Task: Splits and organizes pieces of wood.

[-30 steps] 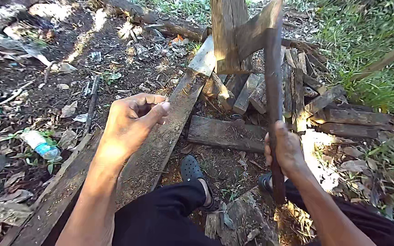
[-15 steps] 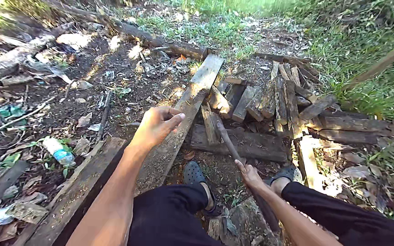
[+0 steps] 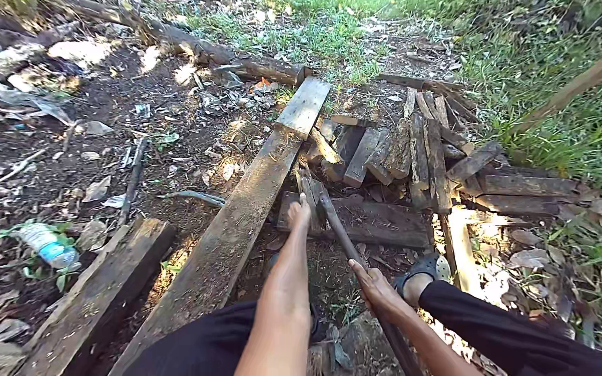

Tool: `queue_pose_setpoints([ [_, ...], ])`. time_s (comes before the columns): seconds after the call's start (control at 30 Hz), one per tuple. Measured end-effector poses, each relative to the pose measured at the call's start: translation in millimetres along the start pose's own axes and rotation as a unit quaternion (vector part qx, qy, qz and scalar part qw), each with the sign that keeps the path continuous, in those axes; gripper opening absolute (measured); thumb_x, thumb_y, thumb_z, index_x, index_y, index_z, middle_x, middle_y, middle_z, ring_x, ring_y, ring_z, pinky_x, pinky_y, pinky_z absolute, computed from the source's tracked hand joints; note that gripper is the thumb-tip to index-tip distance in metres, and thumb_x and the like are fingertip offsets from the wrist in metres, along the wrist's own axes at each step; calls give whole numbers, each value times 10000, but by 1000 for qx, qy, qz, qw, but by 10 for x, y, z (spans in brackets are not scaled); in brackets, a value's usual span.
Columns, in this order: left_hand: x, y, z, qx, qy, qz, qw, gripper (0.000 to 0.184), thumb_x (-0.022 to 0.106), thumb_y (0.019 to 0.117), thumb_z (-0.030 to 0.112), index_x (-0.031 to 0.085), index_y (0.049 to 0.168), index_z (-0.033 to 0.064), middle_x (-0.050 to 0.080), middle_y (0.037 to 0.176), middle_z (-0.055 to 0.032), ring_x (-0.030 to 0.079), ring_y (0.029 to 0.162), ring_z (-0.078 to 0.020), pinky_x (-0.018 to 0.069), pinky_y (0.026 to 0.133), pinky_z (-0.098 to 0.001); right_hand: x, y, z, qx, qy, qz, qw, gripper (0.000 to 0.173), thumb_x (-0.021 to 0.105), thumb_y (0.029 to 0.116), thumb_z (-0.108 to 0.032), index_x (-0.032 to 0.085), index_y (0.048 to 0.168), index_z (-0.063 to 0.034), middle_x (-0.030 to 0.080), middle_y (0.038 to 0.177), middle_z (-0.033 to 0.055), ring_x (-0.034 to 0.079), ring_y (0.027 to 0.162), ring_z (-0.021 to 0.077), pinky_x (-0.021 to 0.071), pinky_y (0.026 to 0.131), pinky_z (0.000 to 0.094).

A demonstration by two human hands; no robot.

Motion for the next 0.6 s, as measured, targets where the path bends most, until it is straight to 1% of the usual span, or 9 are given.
queue_pose_setpoints([
  [0.03, 242, 2, -138, -30, 2, 4, 1000, 791, 221, 1064, 645, 656, 1263, 15, 629, 1326, -271, 600, 1262, -424, 496, 994, -642, 6, 2, 20, 6, 1, -1, 1000, 719, 379, 978, -759, 560, 903, -67, 519, 578, 71, 532, 418, 209, 515, 426, 395],
  [0.1, 523, -41, -255, -73, 15, 13, 997, 811, 194, 1053, 667, 636, 1299, 34, 575, 1415, -250, 548, 1335, -406, 483, 1021, -631, 17, 15, 30, 6, -5, -5, 1000, 726, 370, 978, -763, 561, 878, -70, 518, 569, 72, 528, 411, 209, 512, 422, 394],
  [0.17, 621, -64, -297, -100, 35, 48, 993, 843, 197, 1027, 714, 590, 1368, 50, 523, 1470, -241, 517, 1365, -401, 479, 1023, -622, 24, 23, 47, 2, -7, -14, 1000, 729, 357, 979, -766, 556, 860, -74, 515, 563, 67, 524, 409, 205, 506, 420, 388],
  [0.2, 638, -48, -307, -104, 42, 62, 992, 847, 197, 1022, 721, 584, 1376, 55, 523, 1468, -241, 523, 1358, -402, 486, 1014, -618, 19, 31, 59, 3, -3, -19, 1000, 729, 359, 976, -770, 553, 860, -77, 510, 563, 64, 518, 409, 203, 500, 418, 383],
  [0.3, 670, 28, -350, -90, 101, 67, 988, 832, 185, 1027, 714, 595, 1364, 73, 608, 1391, -199, 623, 1255, -356, 539, 951, -573, -29, 40, 101, 12, -2, -24, 1000, 737, 371, 960, -787, 563, 885, -80, 515, 571, 70, 521, 411, 207, 502, 418, 380],
  [0.4, 654, 68, -362, -53, 151, 62, 985, 803, 247, 1030, 709, 624, 1306, 57, 684, 1278, -165, 679, 1173, -319, 566, 915, -547, -103, 88, 190, 20, -21, -24, 999, 777, 365, 927, -831, 576, 899, -84, 539, 586, 81, 542, 423, 223, 517, 428, 402],
  [0.47, 623, 85, -351, -47, 157, 56, 985, 766, 278, 1040, 686, 640, 1275, 54, 708, 1226, -157, 693, 1146, -311, 569, 907, -539, -218, 117, 208, 25, -19, -29, 999, 780, 366, 931, -827, 588, 902, -80, 539, 596, 75, 536, 436, 217, 512, 439, 403],
  [0.53, 609, 80, -336, -53, 161, 40, 985, 756, 270, 1046, 676, 650, 1256, 57, 708, 1226, -158, 692, 1151, -308, 567, 912, -534, -365, 152, 210, 30, 2, -37, 999, 752, 381, 945, -805, 590, 875, -86, 517, 586, 56, 505, 425, 192, 484, 422, 376],
  [0.6, 587, 89, -336, -56, 160, 35, 985, 766, 260, 1042, 686, 678, 1201, 64, 716, 1200, -157, 696, 1136, -307, 563, 906, -541, -531, 191, 192, 39, 26, -42, 998, 713, 401, 964, -772, 589, 860, -91, 493, 573, 35, 474, 413, 164, 454, 402, 345],
])
Point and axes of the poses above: each hand's wrist, its own y-axis towards the middle knuckle, its own x-axis out of the palm, z = x × y, the point moved 10 cm from there along y, towards the middle knuckle
